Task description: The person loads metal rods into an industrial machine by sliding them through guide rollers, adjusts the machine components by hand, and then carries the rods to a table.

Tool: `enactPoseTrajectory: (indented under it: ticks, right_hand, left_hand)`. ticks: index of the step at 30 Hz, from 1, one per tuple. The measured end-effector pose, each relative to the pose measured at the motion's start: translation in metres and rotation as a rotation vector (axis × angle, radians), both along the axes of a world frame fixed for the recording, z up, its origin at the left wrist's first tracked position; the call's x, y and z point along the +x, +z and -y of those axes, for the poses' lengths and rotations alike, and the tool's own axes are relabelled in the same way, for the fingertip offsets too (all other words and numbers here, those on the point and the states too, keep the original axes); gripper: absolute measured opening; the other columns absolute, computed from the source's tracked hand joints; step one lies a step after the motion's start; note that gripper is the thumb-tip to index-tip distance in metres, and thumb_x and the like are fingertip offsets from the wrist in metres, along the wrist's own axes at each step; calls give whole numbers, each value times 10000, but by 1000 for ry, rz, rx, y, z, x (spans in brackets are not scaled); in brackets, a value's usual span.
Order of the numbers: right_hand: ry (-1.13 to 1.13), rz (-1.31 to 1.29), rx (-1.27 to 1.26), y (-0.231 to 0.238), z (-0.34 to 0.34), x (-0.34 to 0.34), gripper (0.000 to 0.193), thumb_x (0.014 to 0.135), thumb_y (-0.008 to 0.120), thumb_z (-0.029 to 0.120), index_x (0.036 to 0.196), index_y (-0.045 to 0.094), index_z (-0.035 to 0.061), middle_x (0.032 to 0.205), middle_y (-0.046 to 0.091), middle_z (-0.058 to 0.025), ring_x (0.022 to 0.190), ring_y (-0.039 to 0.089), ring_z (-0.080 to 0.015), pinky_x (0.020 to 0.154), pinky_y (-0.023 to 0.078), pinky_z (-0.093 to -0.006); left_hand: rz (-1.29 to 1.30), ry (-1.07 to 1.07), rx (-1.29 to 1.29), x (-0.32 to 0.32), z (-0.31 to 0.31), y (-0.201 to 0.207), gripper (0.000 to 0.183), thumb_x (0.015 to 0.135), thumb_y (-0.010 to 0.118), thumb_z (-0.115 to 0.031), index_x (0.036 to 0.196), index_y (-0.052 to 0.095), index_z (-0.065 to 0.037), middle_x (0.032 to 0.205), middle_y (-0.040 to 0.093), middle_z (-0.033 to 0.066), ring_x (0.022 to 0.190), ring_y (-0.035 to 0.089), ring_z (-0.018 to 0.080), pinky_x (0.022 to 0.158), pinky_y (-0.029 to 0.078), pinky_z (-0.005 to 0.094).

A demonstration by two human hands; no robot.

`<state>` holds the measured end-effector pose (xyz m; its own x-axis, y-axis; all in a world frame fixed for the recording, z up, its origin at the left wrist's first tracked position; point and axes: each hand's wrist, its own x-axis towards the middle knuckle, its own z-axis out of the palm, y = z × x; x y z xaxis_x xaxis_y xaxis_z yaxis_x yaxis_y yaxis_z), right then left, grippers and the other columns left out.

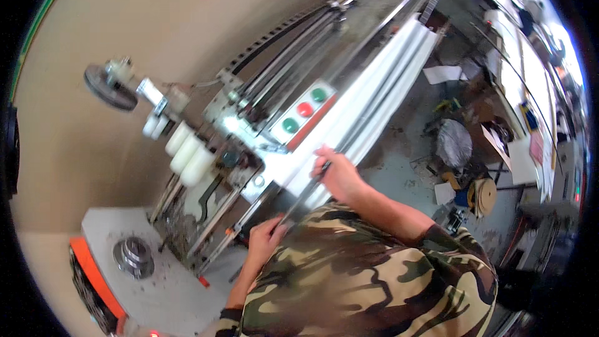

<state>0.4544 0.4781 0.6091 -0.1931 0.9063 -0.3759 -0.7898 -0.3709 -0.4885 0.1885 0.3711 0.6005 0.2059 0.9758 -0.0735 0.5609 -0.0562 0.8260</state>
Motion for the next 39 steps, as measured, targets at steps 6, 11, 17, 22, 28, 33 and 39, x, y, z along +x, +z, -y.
enactPoseTrajectory:
  ticks: [6,11,17,22,28,33,39]
  right_hand:
    - [-41,45,-192,-23,3,-8,277,1049,592,332,987,590,63,722,539,9,701,520,-165,759,474,-380]
    - [-126,-22,-318,-43,-22,0,192,973,696,183,960,564,45,671,485,21,619,479,-146,664,474,-340]
    - [-137,66,-314,-63,-42,3,312,949,754,311,954,571,58,689,522,28,624,512,-142,638,480,-338]
    - [-151,134,-342,-78,-57,16,358,941,757,335,1024,603,23,853,604,-31,729,586,-165,712,525,-352]
    - [86,1111,-351,-82,-56,16,579,852,812,377,1186,581,-35,1091,642,-158,987,627,-271,842,531,-403]
    - [-74,1362,-16,-67,-21,20,517,879,760,338,1184,550,-23,1170,584,-221,1107,565,-316,943,469,-456]
    - [35,1275,-47,-67,-1,36,637,940,705,386,1416,497,18,1340,612,-200,1215,610,-343,1022,497,-423]
  left_hand:
    - [-385,17,-3,-28,29,-7,326,888,718,-285,1155,696,-100,1045,714,140,984,679,344,852,539,438]
    - [-696,87,-32,-69,82,-56,313,847,750,-373,1055,720,-141,953,720,102,886,680,357,741,534,495]
    - [-606,90,58,-55,62,-57,284,863,739,-379,882,713,-97,783,694,136,719,674,382,632,514,491]
    - [-649,58,73,-46,36,-56,303,896,712,-365,802,690,-78,780,684,143,724,657,399,634,500,505]
    - [-613,-11,64,-55,24,-92,291,908,702,-354,855,691,-69,830,665,142,828,643,389,717,489,508]
    - [-457,58,-17,-67,18,-140,342,868,739,-409,956,726,-78,934,666,157,946,632,382,777,495,487]
    - [-230,-222,-432,-84,1,-145,434,951,670,-414,1203,713,-64,1082,716,249,992,693,372,968,476,526]
